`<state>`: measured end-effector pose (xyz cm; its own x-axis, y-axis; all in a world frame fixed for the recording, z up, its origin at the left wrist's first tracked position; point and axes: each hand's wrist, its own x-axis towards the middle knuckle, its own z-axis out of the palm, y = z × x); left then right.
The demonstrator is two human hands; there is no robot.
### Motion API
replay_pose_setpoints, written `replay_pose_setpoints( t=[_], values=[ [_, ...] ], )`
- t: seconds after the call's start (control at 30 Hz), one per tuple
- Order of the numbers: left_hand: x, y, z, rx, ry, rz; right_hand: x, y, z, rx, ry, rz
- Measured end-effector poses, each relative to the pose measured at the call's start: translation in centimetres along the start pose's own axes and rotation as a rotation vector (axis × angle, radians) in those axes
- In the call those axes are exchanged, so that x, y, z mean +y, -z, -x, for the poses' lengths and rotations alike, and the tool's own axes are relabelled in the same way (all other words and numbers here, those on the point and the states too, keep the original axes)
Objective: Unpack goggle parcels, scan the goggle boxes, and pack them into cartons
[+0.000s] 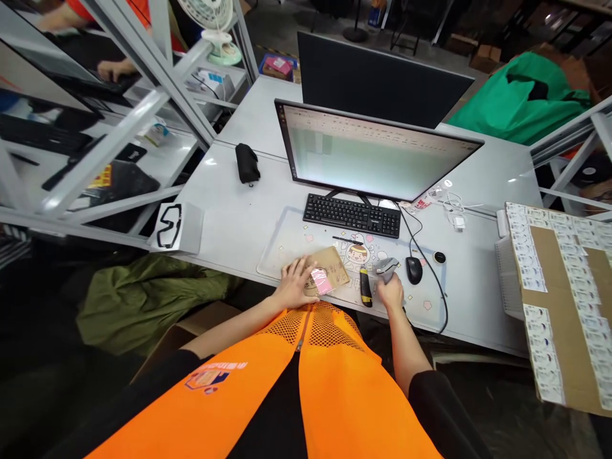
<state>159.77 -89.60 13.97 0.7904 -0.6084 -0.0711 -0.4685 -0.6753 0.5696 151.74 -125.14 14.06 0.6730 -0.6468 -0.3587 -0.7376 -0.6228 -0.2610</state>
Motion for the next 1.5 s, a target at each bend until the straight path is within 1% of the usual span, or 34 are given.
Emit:
replay_pose_setpoints(
  t=[0.03,0.1,0.2,0.27,0.33,0.4,0.5,0.63,0.7,0.77,0.87,0.93,1.0,1.07,1.1,1.17,1.2,1.27,1.33,1.37,1.4,1.43,1.5],
  values=[
    [-0.5,0.5,0.2,0.012,0.011,0.006,-0.3,1.4,0.3,-0.040,0.036,-0.029],
    [-1.8,1.7,1.1,0.029,0.055,0.013,-1.2,4.4,1.3,-0.172,0.149,-0.096],
    [-3.9,2.8,3.3,0.041,0.129,0.017,-3.7,8.7,3.6,-0.411,0.404,-0.155],
    [-4.7,2.7,4.7,0.018,0.127,-0.002,-5.7,10.5,5.3,-0.531,0.557,-0.148],
    [-4.9,2.1,5.6,-0.050,0.058,-0.054,-7.4,11.4,6.5,-0.585,0.666,-0.129],
    [-4.7,1.2,6.0,-0.119,-0.030,-0.123,-8.7,11.5,7.0,-0.575,0.700,-0.115],
    [-4.9,0.6,5.7,-0.132,-0.090,-0.192,-9.1,11.1,6.9,-0.517,0.674,-0.088],
    [-5.9,1.4,5.0,-0.095,-0.156,-0.177,-8.0,10.7,6.0,-0.468,0.639,-0.100],
    [-5.9,1.8,5.0,-0.094,-0.171,-0.183,-7.3,10.6,5.8,-0.453,0.631,-0.146],
    [-5.1,1.5,5.0,-0.109,-0.149,-0.209,-6.8,10.6,5.7,-0.437,0.616,-0.190],
    [-2.9,-0.1,5.0,-0.126,-0.044,-0.256,-6.6,10.7,5.8,-0.411,0.559,-0.226],
    [-1.5,-1.3,5.0,-0.115,0.035,-0.275,-6.7,10.7,5.9,-0.412,0.522,-0.242],
    [-0.9,-1.7,4.9,-0.083,0.067,-0.261,-6.7,10.7,6.1,-0.427,0.505,-0.256],
    [-1.4,-0.7,4.4,-0.041,0.052,-0.202,-6.7,10.6,6.2,-0.433,0.504,-0.274],
    [-2.1,0.3,4.0,-0.025,0.035,-0.156,-6.6,10.6,6.2,-0.429,0.505,-0.285],
    [-4.0,2.9,2.8,-0.019,0.004,-0.022,-6.5,10.6,6.3,-0.416,0.501,-0.308],
    [-5.2,4.4,2.1,-0.037,0.004,0.067,-6.4,10.7,6.3,-0.408,0.498,-0.316],
    [-7.5,7.0,0.7,-0.116,0.039,0.275,-6.4,10.8,6.4,-0.393,0.494,-0.326],
    [-9.1,8.6,-0.3,-0.180,0.103,0.466,-6.4,11.0,6.6,-0.381,0.497,-0.327],
    [-9.5,9.0,-0.5,-0.178,0.129,0.527,-6.3,11.0,6.7,-0.375,0.502,-0.326],
    [-9.5,9.0,-0.6,-0.152,0.149,0.555,-6.3,11.0,6.8,-0.374,0.507,-0.322],
    [-9.2,8.8,-0.5,-0.103,0.169,0.553,-6.3,11.1,6.9,-0.374,0.511,-0.315],
    [-7.6,8.1,0.1,0.015,0.185,0.464,-6.4,11.2,7.1,-0.381,0.526,-0.288]
  ],
)
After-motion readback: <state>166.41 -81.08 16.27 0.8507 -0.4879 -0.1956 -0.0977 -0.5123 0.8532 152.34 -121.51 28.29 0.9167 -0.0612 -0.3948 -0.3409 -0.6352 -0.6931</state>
